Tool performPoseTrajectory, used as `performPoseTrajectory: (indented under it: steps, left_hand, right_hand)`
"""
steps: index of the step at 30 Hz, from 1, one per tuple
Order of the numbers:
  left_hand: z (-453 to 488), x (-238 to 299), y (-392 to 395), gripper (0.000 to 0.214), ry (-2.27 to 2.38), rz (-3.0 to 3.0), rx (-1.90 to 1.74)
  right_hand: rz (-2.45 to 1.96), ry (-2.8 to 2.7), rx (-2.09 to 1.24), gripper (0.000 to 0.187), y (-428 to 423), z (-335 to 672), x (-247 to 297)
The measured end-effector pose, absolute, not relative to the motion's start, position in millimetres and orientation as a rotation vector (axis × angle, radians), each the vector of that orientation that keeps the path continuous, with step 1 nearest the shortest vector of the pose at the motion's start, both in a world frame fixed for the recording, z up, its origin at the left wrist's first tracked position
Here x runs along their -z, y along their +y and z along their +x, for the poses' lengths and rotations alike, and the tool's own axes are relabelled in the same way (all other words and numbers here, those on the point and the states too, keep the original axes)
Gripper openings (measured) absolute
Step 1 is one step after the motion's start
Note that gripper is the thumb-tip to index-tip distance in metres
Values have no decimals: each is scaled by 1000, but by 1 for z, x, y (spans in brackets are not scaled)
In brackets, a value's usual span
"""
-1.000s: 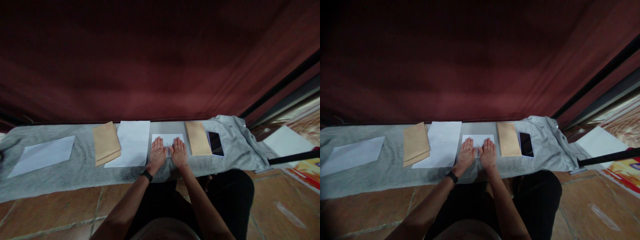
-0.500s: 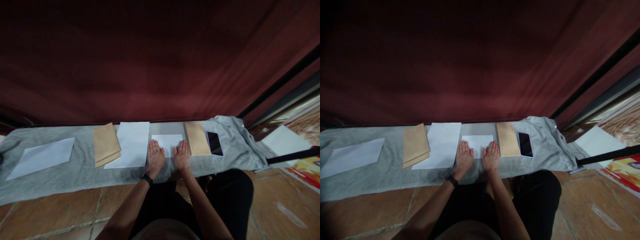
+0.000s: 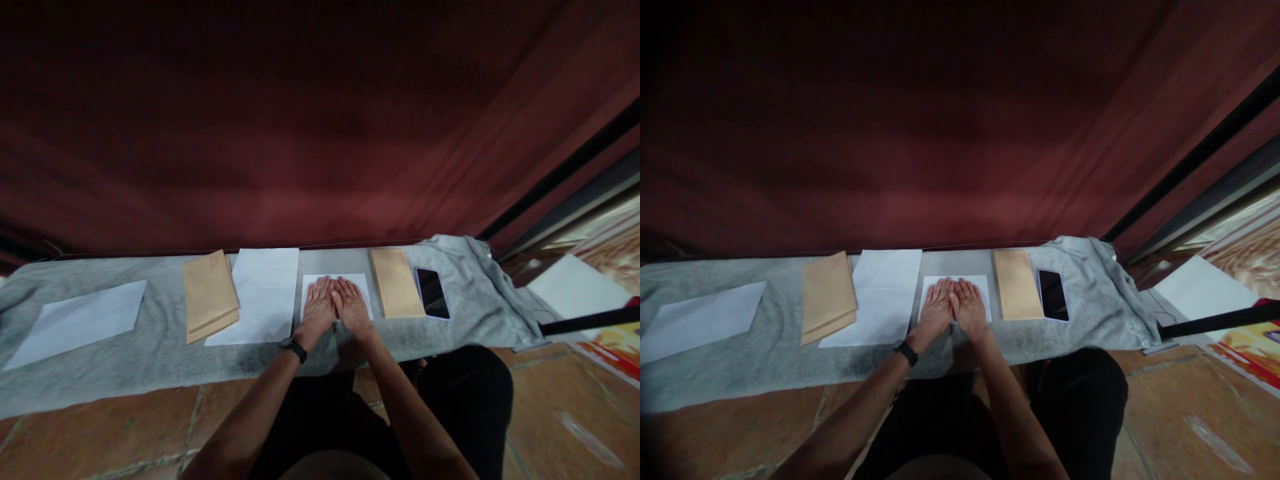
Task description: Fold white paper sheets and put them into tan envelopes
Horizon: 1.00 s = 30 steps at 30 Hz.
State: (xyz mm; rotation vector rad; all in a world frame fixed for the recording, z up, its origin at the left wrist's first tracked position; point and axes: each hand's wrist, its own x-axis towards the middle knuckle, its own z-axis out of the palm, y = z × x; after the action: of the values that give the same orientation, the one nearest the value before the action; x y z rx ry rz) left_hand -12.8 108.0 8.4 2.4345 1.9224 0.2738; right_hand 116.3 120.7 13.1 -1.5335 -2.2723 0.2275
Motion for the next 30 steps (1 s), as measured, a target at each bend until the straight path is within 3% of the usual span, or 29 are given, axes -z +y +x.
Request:
performPoseTrajectory:
  steps: [12,22,30]
  left_hand:
    - [-11,-4,115,54,2108,2298,-342]
    - [-9,-5,114,68,2304,2092,-433]
    - [-11,-7,112,58,2312,2020,-484]
  right_hand:
    - [-1744,-2158,-10,53,127,114,1]
    - [-1832,-1959,95,66,123,129,15]
    - [-1839,-1913,89,66,114,136,17]
